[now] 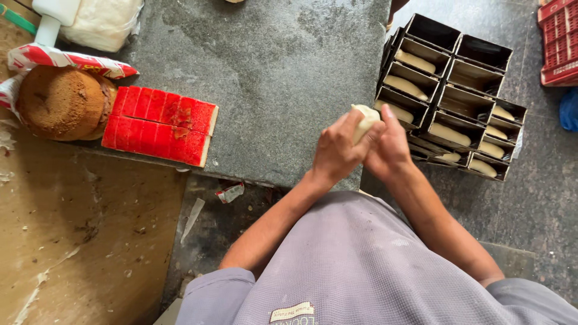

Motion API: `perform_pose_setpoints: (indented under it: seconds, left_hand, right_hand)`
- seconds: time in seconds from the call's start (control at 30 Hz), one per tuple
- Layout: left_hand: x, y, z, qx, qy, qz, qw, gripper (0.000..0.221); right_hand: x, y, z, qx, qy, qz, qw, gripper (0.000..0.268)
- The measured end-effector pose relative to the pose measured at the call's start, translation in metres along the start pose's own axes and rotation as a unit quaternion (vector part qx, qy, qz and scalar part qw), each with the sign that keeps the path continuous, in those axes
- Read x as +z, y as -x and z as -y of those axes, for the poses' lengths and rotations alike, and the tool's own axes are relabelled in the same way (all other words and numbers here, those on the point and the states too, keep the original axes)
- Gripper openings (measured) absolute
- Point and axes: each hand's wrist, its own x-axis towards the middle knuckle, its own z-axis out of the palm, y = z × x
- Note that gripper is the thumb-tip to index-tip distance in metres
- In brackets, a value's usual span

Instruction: The person shapes portions of dough by hand on a counter and places them into individual metal baking molds on a rack.

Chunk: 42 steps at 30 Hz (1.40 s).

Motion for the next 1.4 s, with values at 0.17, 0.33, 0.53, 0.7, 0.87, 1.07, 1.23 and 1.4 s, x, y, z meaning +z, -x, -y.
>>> perform_pose_setpoints:
  seconds: [0.17,0.33,0.53,0.7,0.87,1.07,1.23,1.4]
  left_hand:
    - [0.009,0.005,0.039,-0.015,0.069,0.004,0.998,0.039]
    - [-0.033,0.011,0.141,-0.066,-0.107,-0.087,0.988,0.048]
    - [-0.093,0.069,0.203,-0.072,-0.336,-0.133,0.93,0.033]
    - [-0.086,0.063,0.199,-0.08,-0.385,-0.132,0.91,0.037]
    - [-0.102,0.054,0.201,-0.079,-0.36,-0.121,0.922,0.035]
    - [-0.091,0.066,0.194,-0.09,-0.383,-0.131,0.91,0.038]
    - [-0.091,0.058,0.201,-0.091,-0.365,-0.128,0.918,0.034]
    - [-0.081,0.043,0.207,-0.157,-0.276,-0.198,0.927,0.019]
  right_hand:
    - [0.019,-0.007,0.01,0.019,-0.042,0.013,0.999,0.06]
    - [0.075,0.023,0.091,-0.17,0.109,-0.035,0.979,0.043]
    - [0.094,0.022,0.131,-0.434,0.377,0.09,0.813,0.04]
    - [0.062,-0.062,-0.037,-0.473,0.741,0.071,0.472,0.03]
    - [0.024,-0.068,-0.089,-0.483,0.743,0.023,0.462,0.032]
    - [0.064,-0.18,-0.03,-0.562,0.766,-0.101,0.295,0.032]
    - [0.06,-0.202,-0.035,-0.443,0.772,-0.092,0.447,0.041]
    - [0.045,-0.124,-0.056,-0.454,0.797,-0.008,0.397,0.054]
